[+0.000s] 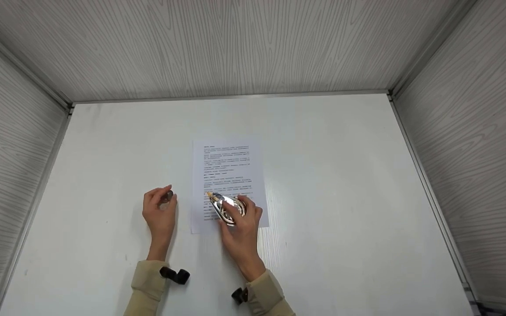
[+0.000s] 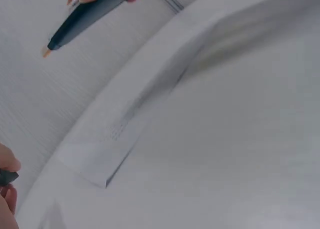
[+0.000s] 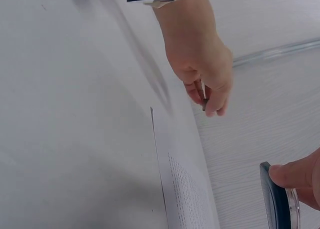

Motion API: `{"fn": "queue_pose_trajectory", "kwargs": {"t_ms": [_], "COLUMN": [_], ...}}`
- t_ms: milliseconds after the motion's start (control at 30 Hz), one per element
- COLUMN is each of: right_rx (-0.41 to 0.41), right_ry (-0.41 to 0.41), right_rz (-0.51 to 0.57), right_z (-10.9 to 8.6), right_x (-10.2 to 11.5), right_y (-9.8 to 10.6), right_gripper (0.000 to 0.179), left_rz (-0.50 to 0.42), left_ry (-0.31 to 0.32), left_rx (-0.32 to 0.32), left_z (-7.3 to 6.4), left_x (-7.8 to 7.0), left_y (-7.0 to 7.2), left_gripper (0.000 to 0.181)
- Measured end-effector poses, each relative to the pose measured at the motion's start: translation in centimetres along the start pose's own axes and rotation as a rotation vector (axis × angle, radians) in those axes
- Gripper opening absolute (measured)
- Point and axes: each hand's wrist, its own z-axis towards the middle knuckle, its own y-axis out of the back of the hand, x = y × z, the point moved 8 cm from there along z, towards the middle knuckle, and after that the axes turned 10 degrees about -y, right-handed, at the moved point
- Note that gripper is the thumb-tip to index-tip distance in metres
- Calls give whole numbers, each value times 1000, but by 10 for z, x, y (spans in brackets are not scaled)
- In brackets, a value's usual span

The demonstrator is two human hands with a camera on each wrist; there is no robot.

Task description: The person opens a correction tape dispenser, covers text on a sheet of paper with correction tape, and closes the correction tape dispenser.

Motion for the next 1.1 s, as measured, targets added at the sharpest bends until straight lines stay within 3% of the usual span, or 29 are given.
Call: {"fn": "queue_pose_trajectory", "kwargs": {"t_ms": [133, 267, 600, 967, 1100], "right_rx": [-7, -2, 3, 12, 15], "right_ry": [10, 0, -26, -49, -46], "right_rz": [-10, -17, -13, -7, 3], "right_z": [0, -1, -1, -2, -2], "right_x": [-1, -3, -4, -7, -7], "right_y": [0, -1, 0, -1, -1], "right_gripper": [52, 51, 51, 49, 47], "left_rz": [72, 88, 111, 210, 223], "left_ry": [-75, -120, -98, -84, -109], "left_rx": [43, 97, 203, 242, 237], "left_z": [5, 8, 13, 16, 15], "left_x": [9, 19, 37, 39, 39], "left_y": [5, 6, -1, -8, -8], "left_gripper": [27, 26, 25, 20, 19]}}
